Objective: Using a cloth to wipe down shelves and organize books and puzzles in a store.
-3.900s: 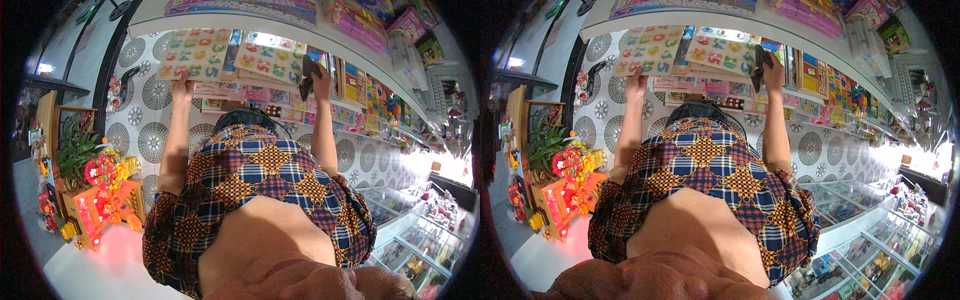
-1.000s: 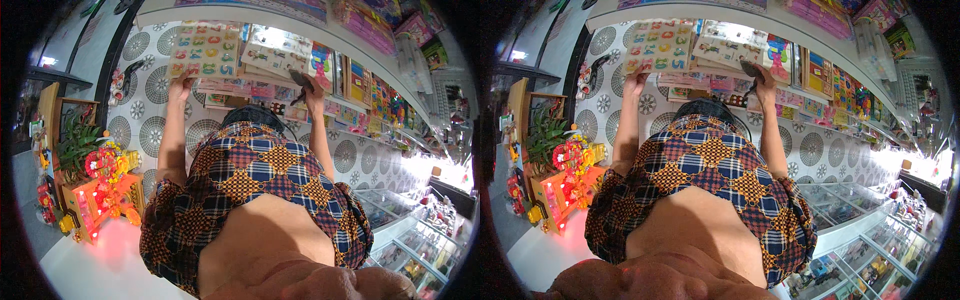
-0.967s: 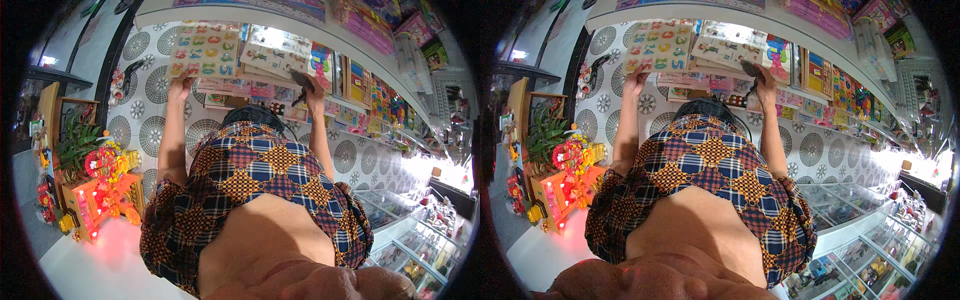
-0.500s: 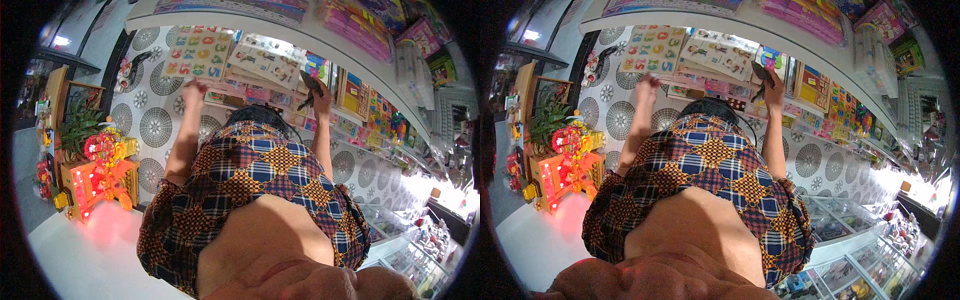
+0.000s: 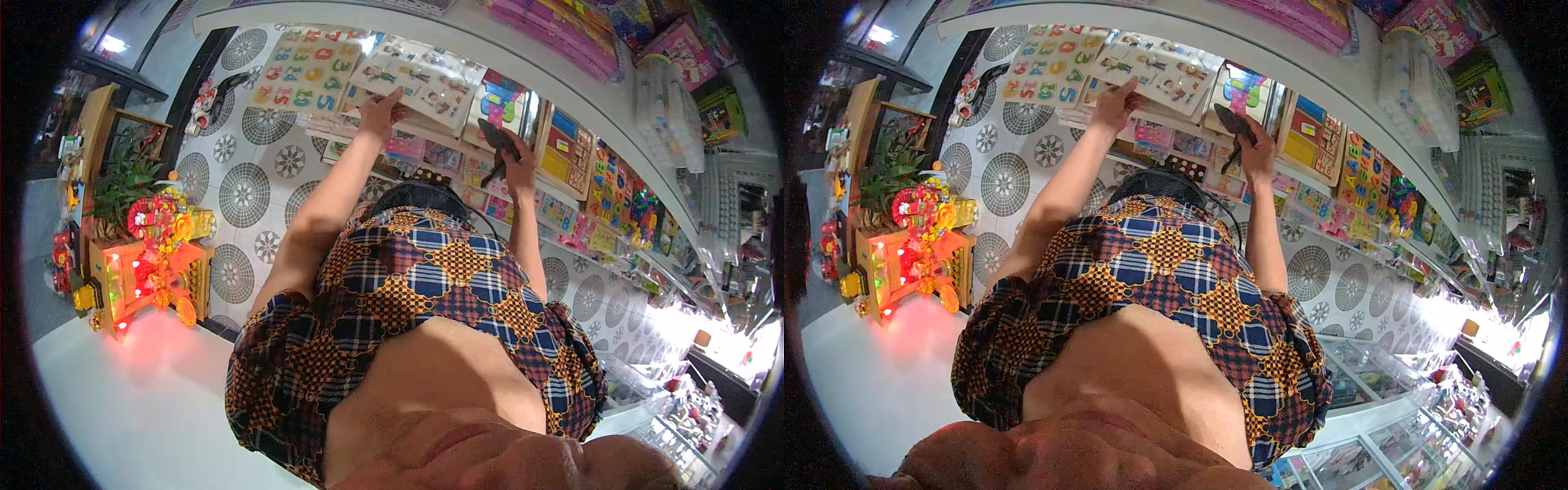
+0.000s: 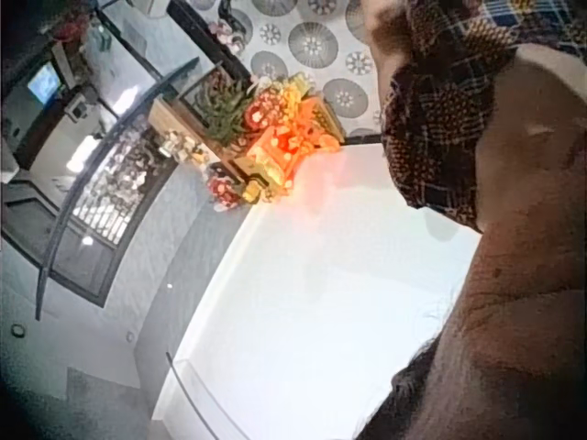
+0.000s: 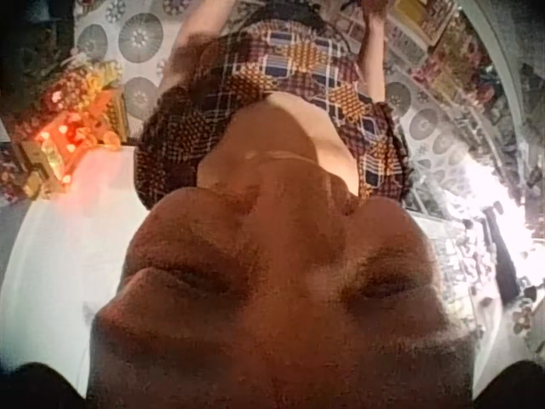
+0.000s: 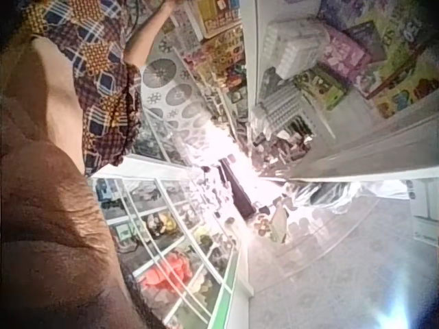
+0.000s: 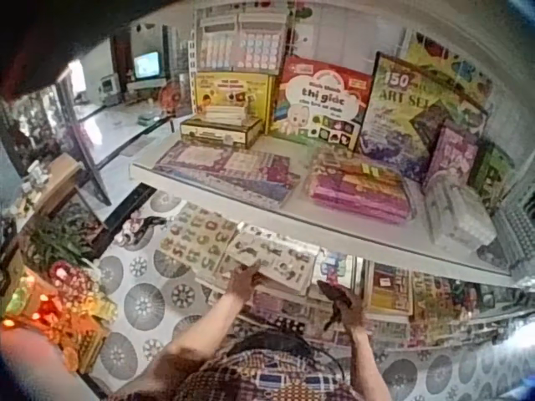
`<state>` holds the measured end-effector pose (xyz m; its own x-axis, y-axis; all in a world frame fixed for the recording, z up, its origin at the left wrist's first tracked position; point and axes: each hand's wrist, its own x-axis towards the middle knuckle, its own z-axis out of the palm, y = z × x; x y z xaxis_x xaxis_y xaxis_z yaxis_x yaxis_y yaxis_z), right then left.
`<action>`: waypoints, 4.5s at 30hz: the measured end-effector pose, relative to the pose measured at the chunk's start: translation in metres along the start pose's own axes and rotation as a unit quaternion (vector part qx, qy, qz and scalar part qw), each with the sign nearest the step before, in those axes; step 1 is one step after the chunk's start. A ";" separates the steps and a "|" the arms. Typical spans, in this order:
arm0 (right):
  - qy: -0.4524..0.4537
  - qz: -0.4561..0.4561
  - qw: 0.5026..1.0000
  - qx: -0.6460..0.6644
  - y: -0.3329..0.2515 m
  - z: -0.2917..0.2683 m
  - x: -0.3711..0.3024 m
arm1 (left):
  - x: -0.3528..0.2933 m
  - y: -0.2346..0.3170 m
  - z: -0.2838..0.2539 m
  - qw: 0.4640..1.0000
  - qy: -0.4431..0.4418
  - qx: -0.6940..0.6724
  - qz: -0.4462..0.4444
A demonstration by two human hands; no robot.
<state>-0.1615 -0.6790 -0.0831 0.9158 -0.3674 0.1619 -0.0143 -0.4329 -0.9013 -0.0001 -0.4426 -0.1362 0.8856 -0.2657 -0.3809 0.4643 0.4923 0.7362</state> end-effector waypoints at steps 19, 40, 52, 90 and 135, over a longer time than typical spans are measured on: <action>-0.084 -0.285 0.925 -0.236 -0.069 0.114 0.003 | -0.067 0.002 -0.038 0.985 -0.139 -0.101 0.020; -0.201 -0.310 0.924 -0.103 -0.069 0.106 -0.025 | -0.106 0.027 -0.034 0.991 -0.079 -0.071 0.078; 0.077 -0.074 0.985 -0.138 0.045 -0.001 -0.003 | -0.017 0.058 -0.075 0.987 -0.014 -0.114 0.109; -0.069 -0.015 0.994 -0.083 0.012 0.021 -0.031 | -0.014 -0.025 -0.012 0.995 0.082 0.042 0.044; -0.202 -0.259 0.944 -0.037 -0.083 0.087 -0.046 | -0.092 0.050 -0.038 0.980 -0.097 -0.130 0.115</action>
<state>-0.1674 -0.5544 -0.0506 0.8855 0.2473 0.3934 0.4635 -0.5305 -0.7098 -0.0581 -0.3627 -0.0858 0.9609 -0.2621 -0.0896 0.2605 0.7451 0.6140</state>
